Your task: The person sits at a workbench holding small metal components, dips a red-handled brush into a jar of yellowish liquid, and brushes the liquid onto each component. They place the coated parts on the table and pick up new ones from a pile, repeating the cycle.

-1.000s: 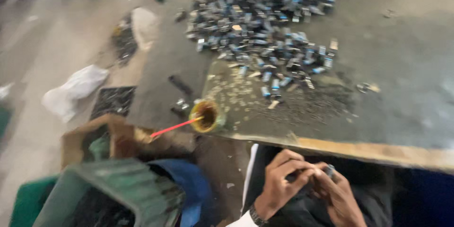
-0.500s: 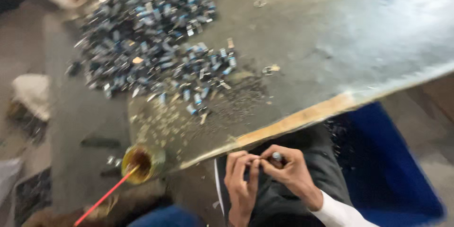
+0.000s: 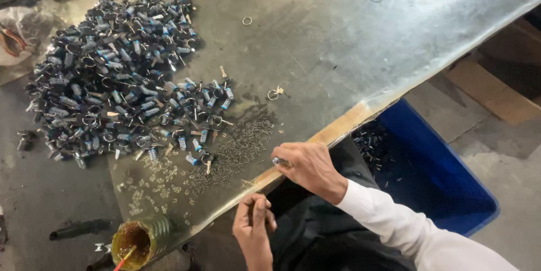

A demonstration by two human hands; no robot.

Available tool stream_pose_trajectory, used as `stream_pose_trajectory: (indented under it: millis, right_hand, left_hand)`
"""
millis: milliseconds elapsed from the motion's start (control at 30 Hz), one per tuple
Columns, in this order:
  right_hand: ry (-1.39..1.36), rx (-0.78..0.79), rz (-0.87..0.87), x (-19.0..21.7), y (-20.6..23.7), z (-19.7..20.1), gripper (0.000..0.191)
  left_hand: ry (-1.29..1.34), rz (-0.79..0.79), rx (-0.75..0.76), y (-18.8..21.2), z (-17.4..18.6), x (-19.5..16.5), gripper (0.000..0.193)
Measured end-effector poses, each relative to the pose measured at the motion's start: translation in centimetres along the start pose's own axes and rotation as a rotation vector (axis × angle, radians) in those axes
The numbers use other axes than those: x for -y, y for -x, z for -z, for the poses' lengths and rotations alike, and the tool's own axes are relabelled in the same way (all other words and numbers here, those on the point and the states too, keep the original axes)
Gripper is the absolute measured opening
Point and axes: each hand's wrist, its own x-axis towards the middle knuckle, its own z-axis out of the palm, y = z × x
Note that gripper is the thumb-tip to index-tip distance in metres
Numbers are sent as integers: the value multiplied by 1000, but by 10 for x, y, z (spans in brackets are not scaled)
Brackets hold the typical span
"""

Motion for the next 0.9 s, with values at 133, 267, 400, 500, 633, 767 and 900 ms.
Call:
stream_pose_trajectory:
  millis: [133,267,400,500,633,767,900]
  right_hand:
    - [-102,-208,68,-1,1,-1,20]
    - [-541,-206,-196,-5,20,0,30]
    - [-1275,-95,-279,-11,55,15,30]
    - [-1342,57,-361,-12,71,23,28]
    - [-1385,155,-509,-7,88,18,29]
    - [-1406,168,-648,-7,95,-11,23]
    - [-1454,165,-605,-7,97,-35,17]
  left_hand:
    - [179,41,-2,3,10,-6,13]
    - [218,53,2,8,16,-5,11]
    - [124,12,-21,8,10,-8,11]
    - [130,51,-32,5,0,-16,15]
    - [6,84,12,12,-6,-25,6]
    - [-42,76,115,18,-9,-29,3]
    - [-96,-121,150,20,-12,-38,6]
